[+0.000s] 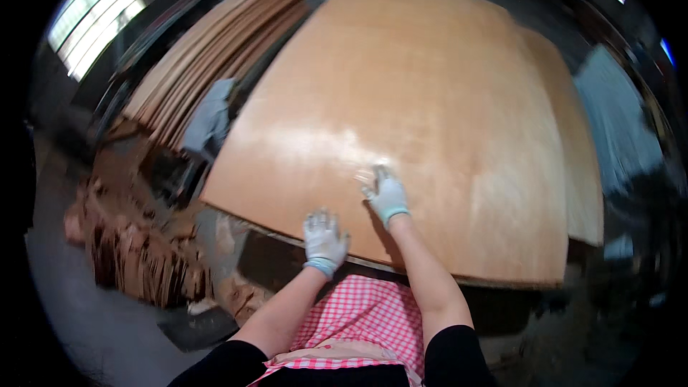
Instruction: The person handles large, thin sheets of wood veneer in a workshop setting. They lift, align, and stack the veneer sheets on a workbench, occasionally using a thin wooden stick to assist with positioning. Another person is visible in the background performing similar tasks.
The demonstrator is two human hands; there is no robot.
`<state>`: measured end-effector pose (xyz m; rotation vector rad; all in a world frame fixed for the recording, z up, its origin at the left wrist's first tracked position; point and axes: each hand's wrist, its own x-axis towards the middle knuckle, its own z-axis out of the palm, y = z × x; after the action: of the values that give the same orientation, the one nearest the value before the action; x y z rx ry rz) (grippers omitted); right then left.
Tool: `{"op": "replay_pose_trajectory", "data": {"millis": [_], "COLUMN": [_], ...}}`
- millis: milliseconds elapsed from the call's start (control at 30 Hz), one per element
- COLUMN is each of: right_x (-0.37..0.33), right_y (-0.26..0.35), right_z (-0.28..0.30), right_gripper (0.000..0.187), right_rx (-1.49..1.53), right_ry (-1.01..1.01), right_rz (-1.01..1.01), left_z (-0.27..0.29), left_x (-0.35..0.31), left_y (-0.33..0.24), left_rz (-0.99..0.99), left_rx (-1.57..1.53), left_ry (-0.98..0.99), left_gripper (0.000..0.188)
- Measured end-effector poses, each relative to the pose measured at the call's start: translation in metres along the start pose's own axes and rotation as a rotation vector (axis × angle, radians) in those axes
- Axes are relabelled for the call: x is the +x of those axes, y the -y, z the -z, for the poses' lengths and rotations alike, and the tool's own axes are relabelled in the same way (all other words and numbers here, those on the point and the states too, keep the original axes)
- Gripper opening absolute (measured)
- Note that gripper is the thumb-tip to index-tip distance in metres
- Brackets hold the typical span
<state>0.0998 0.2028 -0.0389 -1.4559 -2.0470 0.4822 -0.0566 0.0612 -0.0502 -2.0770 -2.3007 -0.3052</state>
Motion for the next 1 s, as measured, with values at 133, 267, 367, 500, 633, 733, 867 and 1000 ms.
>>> {"op": "replay_pose_trajectory", "data": {"millis": [133,267,367,500,633,733,867,1000], "right_x": [0.037,0.014,-0.065,-0.127,-0.132,-0.132,-0.137,-0.141], "right_y": [0.016,0.041,0.099,0.128,0.089,0.074,0.096,0.109], "right_z": [-0.025,-0.040,0.006,0.055,0.054,0.044,0.048,0.047], "right_gripper": [0.040,0.020,0.033,0.042,0.028,0.027,0.026,0.022], "right_rx": [-0.209,0.537,0.656,0.309,0.337,0.365,0.306,0.349], "right_ry": [0.212,0.218,0.595,0.965,0.523,0.417,0.547,0.574], "right_rz": [-0.082,-0.218,-0.029,0.192,-0.215,-0.244,-0.236,-0.243], "left_z": [-0.003,-0.010,0.000,0.018,-0.043,-0.051,-0.044,-0.035], "left_x": [-0.002,-0.022,-0.049,-0.068,-0.065,-0.033,0.017,0.034], "left_y": [0.007,0.027,0.069,0.168,0.324,0.403,0.440,0.477], "left_rz": [0.002,-0.052,-0.035,0.563,0.975,1.064,1.068,1.125], "left_rx": [-0.136,-0.482,-0.672,-0.773,-0.830,-1.052,-0.905,-0.779], "left_ry": [-0.012,-0.219,-0.419,-0.575,-0.833,-0.663,-0.568,-0.458], "left_gripper": [0.060,0.048,0.036,0.027,0.027,0.043,0.061,0.065]}}
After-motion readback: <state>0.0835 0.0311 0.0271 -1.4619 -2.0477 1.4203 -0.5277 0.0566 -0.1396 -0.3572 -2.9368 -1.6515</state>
